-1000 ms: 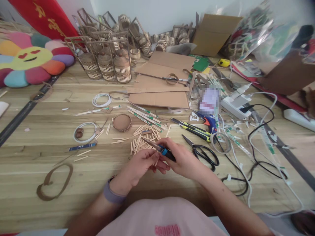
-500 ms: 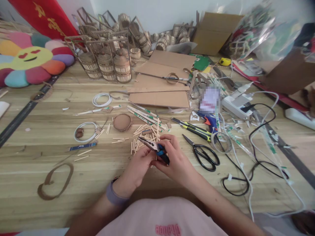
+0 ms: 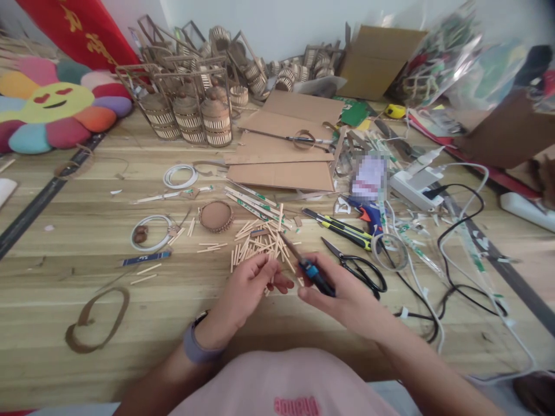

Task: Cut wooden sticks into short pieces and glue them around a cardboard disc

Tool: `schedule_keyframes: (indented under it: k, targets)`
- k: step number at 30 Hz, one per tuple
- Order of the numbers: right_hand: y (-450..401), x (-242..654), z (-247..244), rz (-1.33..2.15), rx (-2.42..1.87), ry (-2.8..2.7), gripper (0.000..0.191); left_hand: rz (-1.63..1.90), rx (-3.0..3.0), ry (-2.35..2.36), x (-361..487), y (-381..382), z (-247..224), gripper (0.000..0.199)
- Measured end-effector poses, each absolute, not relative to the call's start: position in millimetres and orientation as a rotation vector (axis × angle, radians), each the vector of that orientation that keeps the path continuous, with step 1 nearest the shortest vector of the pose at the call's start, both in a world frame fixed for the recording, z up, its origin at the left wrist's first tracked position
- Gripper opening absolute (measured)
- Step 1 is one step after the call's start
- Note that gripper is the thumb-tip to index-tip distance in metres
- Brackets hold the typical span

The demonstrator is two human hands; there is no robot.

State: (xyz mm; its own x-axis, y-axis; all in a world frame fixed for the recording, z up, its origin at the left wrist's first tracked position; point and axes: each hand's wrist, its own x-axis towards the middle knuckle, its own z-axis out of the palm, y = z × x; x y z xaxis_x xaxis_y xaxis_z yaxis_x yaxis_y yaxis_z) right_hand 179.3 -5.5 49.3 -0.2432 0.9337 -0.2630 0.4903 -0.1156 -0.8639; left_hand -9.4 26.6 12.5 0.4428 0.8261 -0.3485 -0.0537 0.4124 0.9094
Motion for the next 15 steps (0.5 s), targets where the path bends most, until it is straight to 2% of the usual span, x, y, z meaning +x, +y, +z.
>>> schedule_keyframes:
  k: [3,10,15]
  targets:
    - [-11,199,59,1.587,-1.62,-1.644,0.03,0.65,1.02,0.943,-10,26,15,0.036]
    - [-17,209,58,1.946,-1.539,-1.519,0.037,0.575,1.118,0.938,-10,25,19,0.034]
    - [-10,200,57,1.93,-1.527,-1.489,0.034,0.487,1.163,0.893,-9,24,24,0.033]
